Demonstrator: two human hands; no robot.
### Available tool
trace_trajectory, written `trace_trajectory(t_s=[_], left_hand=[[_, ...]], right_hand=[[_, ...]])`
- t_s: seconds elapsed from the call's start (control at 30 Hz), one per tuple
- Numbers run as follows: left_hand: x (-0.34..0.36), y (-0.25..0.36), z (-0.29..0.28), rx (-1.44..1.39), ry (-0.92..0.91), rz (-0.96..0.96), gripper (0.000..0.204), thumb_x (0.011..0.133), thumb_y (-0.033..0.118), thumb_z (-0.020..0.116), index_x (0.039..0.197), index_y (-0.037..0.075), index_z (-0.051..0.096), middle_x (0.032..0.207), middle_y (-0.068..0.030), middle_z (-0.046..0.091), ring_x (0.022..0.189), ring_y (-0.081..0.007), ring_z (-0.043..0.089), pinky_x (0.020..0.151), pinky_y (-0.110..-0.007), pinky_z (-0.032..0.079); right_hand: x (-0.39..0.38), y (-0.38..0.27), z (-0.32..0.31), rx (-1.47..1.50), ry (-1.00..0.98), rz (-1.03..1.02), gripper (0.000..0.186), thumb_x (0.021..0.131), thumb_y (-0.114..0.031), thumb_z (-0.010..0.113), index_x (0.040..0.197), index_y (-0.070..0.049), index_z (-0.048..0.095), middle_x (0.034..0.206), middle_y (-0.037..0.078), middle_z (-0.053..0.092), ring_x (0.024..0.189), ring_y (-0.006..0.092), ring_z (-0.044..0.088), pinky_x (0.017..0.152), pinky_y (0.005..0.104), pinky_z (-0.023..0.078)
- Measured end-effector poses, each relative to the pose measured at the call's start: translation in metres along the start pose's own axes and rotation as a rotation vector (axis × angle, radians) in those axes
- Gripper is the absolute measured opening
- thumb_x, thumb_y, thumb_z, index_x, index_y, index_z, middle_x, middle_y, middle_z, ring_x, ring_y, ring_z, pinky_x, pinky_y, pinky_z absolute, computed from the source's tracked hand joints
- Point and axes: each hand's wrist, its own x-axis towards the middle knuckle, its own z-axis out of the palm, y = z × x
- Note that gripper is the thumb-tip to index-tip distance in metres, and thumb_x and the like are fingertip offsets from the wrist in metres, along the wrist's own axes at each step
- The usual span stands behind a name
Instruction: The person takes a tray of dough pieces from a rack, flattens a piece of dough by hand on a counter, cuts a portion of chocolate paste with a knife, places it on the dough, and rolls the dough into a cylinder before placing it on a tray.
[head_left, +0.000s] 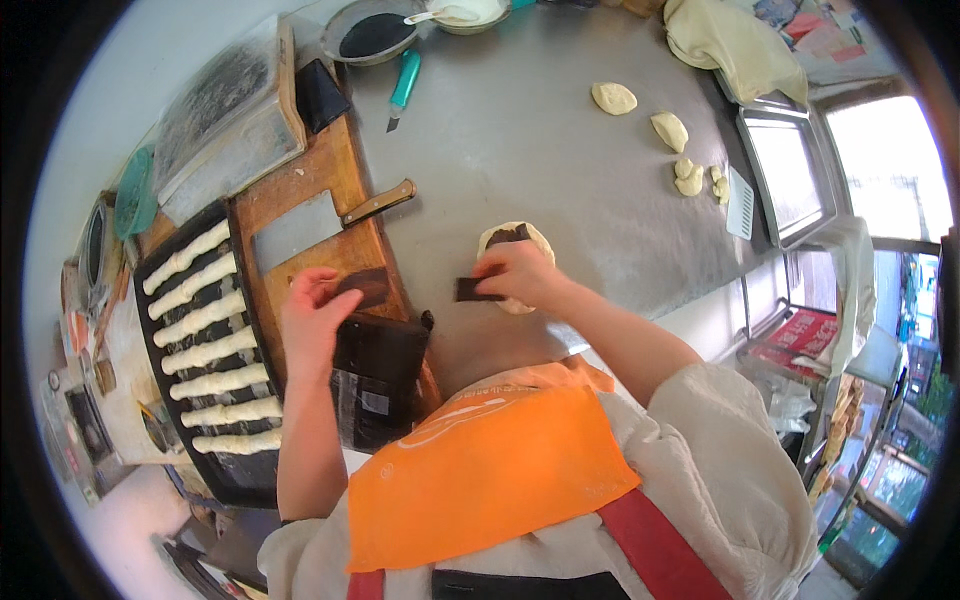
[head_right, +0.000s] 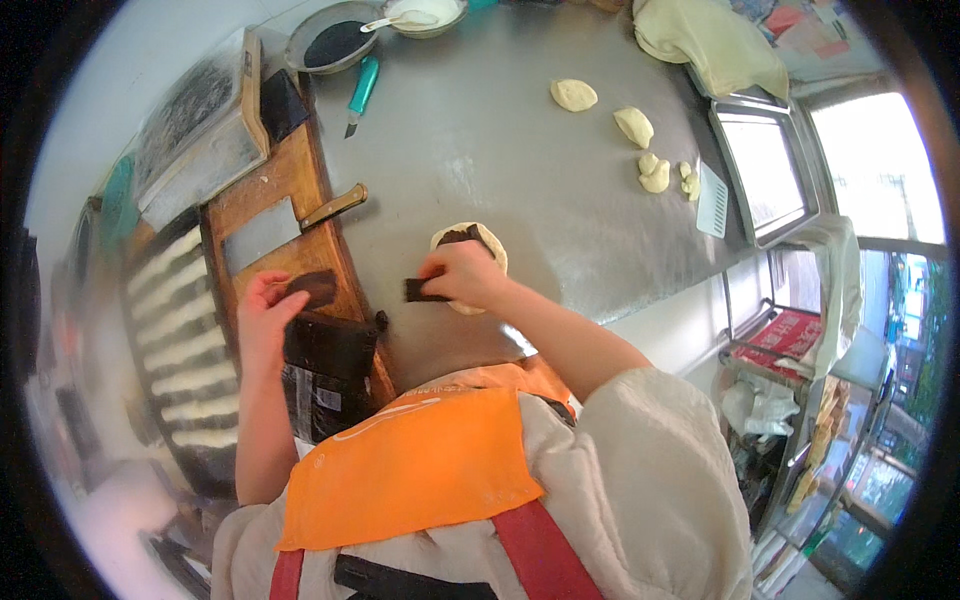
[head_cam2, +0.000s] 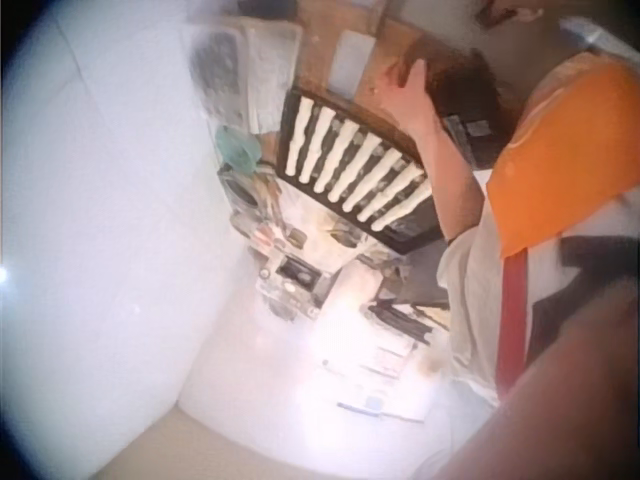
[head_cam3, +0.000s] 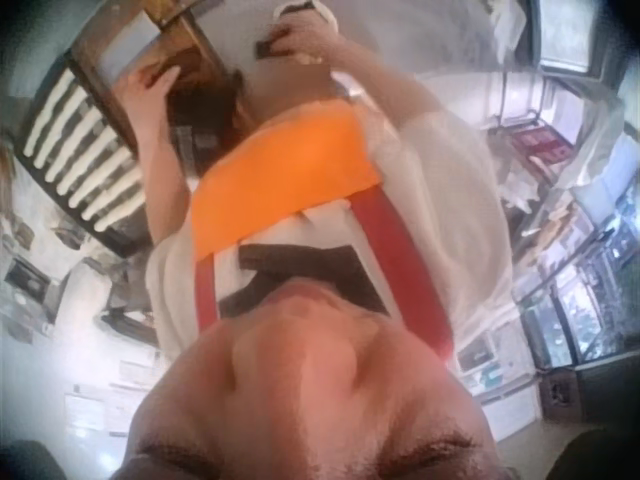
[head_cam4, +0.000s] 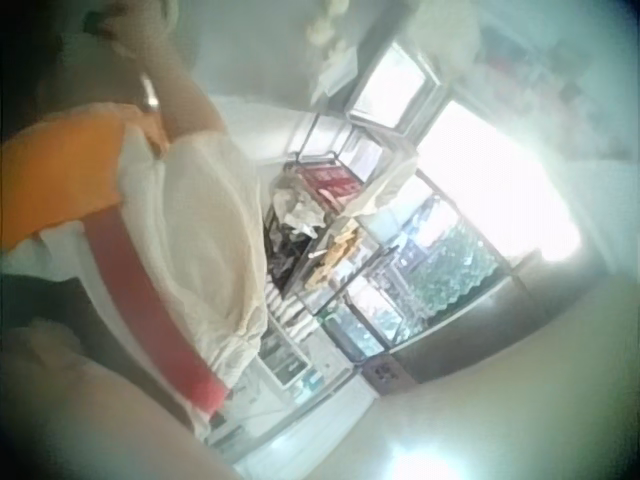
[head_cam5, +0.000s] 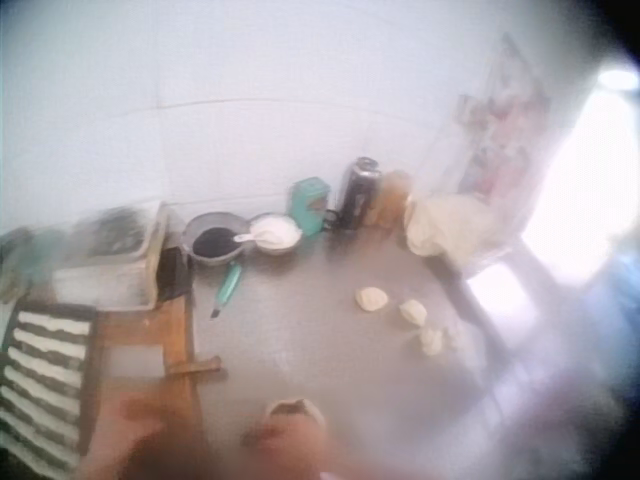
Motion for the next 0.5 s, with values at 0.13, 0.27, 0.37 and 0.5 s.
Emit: trace_trajectory(t_s=[0.13, 0.27, 0.37, 0.5], left_hand=[[-0.033, -0.007, 0.080, 0.066, -0.099, -0.054, 0.038, 0.075, 0.006, 0.081, 0.108, 0.002, 0.063, 0.098, -0.0102, 0.069, 0.090, -0.0158, 0.064, 0.079, -0.029, 0.052], [-0.053, -0.028, 0.155, 0.123, -0.138, -0.129, 0.037, 0.078, 0.008, 0.080, 0.110, -0.001, 0.063, 0.094, -0.0097, 0.070, 0.086, -0.0137, 0.064, 0.077, -0.027, 0.051], [-0.056, -0.047, 0.191, 0.096, -0.075, -0.169, 0.034, 0.081, 0.007, 0.077, 0.112, -0.002, 0.063, 0.096, -0.0100, 0.070, 0.088, -0.0138, 0.064, 0.078, -0.027, 0.050], [-0.047, -0.064, 0.219, 0.151, 0.074, -0.188, 0.032, 0.084, 0.009, 0.075, 0.111, -0.004, 0.064, 0.096, -0.0088, 0.070, 0.085, -0.0148, 0.065, 0.078, -0.028, 0.051]], right_hand=[[-0.009, 0.058, -0.029, -0.411, 0.166, -0.296, 0.021, 0.076, -0.011, 0.074, 0.097, -0.006, 0.074, 0.092, 0.008, 0.069, 0.088, 0.0270, 0.065, 0.079, 0.0375, 0.054], [-0.011, 0.071, -0.032, -0.438, 0.265, -0.431, 0.020, 0.077, -0.008, 0.072, 0.097, -0.008, 0.074, 0.094, 0.009, 0.066, 0.090, 0.0291, 0.064, 0.079, 0.0400, 0.054], [-0.017, 0.072, -0.039, -0.256, 0.304, -0.346, 0.019, 0.077, -0.008, 0.073, 0.095, -0.008, 0.074, 0.094, 0.008, 0.066, 0.091, 0.0281, 0.064, 0.079, 0.0401, 0.054], [-0.032, 0.067, -0.061, -0.203, 0.283, -0.239, 0.020, 0.077, -0.009, 0.073, 0.097, -0.009, 0.073, 0.098, 0.007, 0.065, 0.096, 0.0280, 0.063, 0.080, 0.0400, 0.054]])
